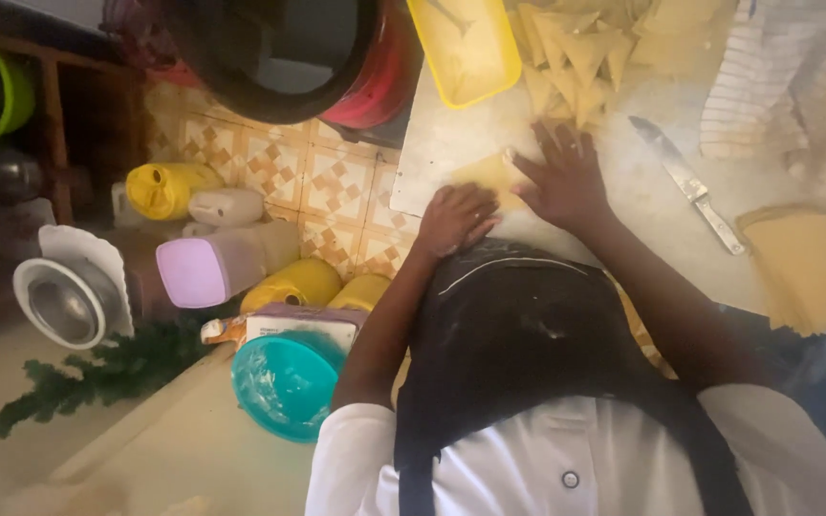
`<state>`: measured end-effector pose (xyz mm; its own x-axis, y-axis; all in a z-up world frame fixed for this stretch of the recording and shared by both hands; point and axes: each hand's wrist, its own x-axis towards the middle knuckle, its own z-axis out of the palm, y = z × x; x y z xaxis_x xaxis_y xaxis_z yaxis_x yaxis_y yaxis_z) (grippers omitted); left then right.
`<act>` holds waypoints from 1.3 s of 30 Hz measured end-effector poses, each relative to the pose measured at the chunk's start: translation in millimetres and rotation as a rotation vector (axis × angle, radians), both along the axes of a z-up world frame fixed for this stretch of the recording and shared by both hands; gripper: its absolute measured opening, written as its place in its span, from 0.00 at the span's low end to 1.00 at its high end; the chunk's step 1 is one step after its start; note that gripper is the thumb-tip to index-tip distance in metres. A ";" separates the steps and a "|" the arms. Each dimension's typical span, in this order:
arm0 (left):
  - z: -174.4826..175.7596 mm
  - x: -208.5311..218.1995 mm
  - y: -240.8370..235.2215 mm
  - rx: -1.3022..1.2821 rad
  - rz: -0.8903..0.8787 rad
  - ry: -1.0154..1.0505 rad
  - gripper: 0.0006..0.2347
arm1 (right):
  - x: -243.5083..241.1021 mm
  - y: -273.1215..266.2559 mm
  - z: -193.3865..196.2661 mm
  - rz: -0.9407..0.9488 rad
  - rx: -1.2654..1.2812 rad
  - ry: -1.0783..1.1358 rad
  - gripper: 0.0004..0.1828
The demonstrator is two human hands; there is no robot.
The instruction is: Folding and sealing triangular dough pieces into samosa pockets using a flour-water paste as an adhesive.
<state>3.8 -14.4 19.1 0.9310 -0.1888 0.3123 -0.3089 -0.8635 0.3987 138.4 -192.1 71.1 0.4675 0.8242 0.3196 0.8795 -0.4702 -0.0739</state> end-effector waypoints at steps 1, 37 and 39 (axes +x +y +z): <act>7.6 0.0 -1.7 -0.006 -0.009 -0.004 0.12 | -2.3 -11.0 -2.7 -0.009 -0.006 -0.004 0.21; 32.4 18.6 -2.8 0.084 0.734 0.342 0.13 | -26.3 -40.7 -52.6 -0.099 0.240 0.147 0.10; 52.2 34.3 -1.3 0.105 0.684 0.584 0.10 | -23.8 -38.4 -37.7 -0.164 0.407 0.267 0.11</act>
<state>38.1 -15.7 71.4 0.8555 0.4628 -0.2323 0.5115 -0.8253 0.2395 114.5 -230.5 33.4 0.6891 0.5670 0.4513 0.7222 -0.4864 -0.4917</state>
